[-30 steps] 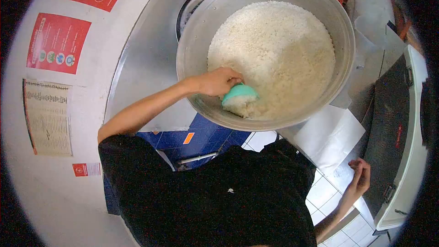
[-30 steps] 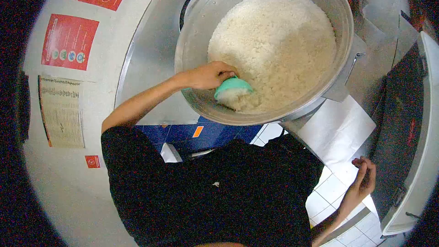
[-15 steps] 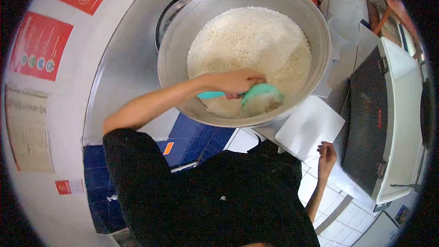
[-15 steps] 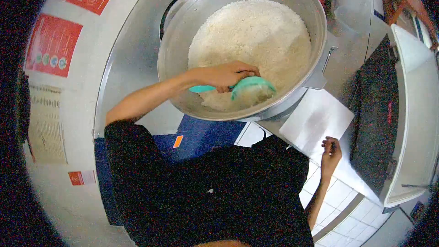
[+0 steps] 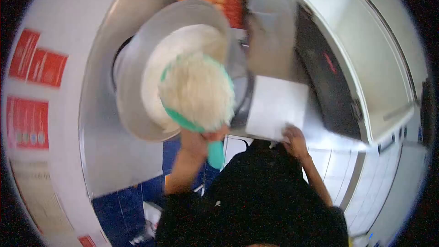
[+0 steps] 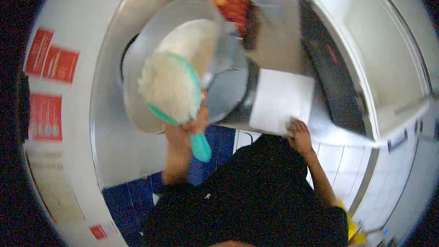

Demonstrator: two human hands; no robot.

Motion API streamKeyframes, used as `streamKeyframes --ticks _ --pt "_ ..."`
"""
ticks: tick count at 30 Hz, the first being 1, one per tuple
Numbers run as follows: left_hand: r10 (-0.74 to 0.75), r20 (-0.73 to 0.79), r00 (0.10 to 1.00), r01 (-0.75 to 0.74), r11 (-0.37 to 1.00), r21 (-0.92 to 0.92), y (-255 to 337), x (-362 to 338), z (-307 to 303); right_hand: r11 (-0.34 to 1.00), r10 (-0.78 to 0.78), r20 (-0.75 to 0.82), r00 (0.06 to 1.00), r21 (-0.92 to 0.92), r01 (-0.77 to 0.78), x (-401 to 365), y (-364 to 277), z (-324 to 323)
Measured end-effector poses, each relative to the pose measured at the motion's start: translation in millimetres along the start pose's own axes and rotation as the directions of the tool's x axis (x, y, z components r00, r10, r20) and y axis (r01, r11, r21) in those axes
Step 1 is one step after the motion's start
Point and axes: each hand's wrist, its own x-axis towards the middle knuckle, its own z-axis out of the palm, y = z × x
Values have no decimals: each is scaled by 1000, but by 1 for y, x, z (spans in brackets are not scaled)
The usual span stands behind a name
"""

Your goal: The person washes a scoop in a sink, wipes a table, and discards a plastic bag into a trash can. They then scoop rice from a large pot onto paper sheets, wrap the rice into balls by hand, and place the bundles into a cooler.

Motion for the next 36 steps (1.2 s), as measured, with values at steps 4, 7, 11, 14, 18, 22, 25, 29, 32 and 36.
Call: streamKeyframes --ticks 4,7,11,14,18,22,25,29,32,36 --pt "-213 300 930 330 841 -428 -160 46 -46 999 -46 48 998 23 45 -19 6 2" --pt "-348 -193 917 272 902 -335 -246 81 -122 999 -47 61 997 -22 49 -27 13 5" --pt "616 -173 768 -127 412 902 -284 101 -159 992 -107 -100 989 60 114 -35 15 27" --pt "502 180 846 -139 -120 983 -284 104 -158 992 -117 -172 978 21 123 -36 20 30" --pt "220 23 975 52 -332 942 -278 117 -147 991 -110 -171 979 51 120 -40 23 33" --pt "78 -119 990 142 -465 874 -266 113 -121 989 -148 -148 978 -3 150 -39 25 28" --pt "115 -82 990 120 -378 918 -276 117 -142 988 -147 -107 983 -53 142 -42 31 43" --pt "112 -54 992 92 -368 925 -272 127 -154 980 -185 -169 968 -106 169 -48 36 55" --pt "122 -100 987 134 -312 940 -272 124 -154 975 -184 -89 979 -143 170 -48 38 45" --pt "353 189 917 -202 0 979 -275 115 -171 993 -112 6 994 -24 113 -42 30 26"
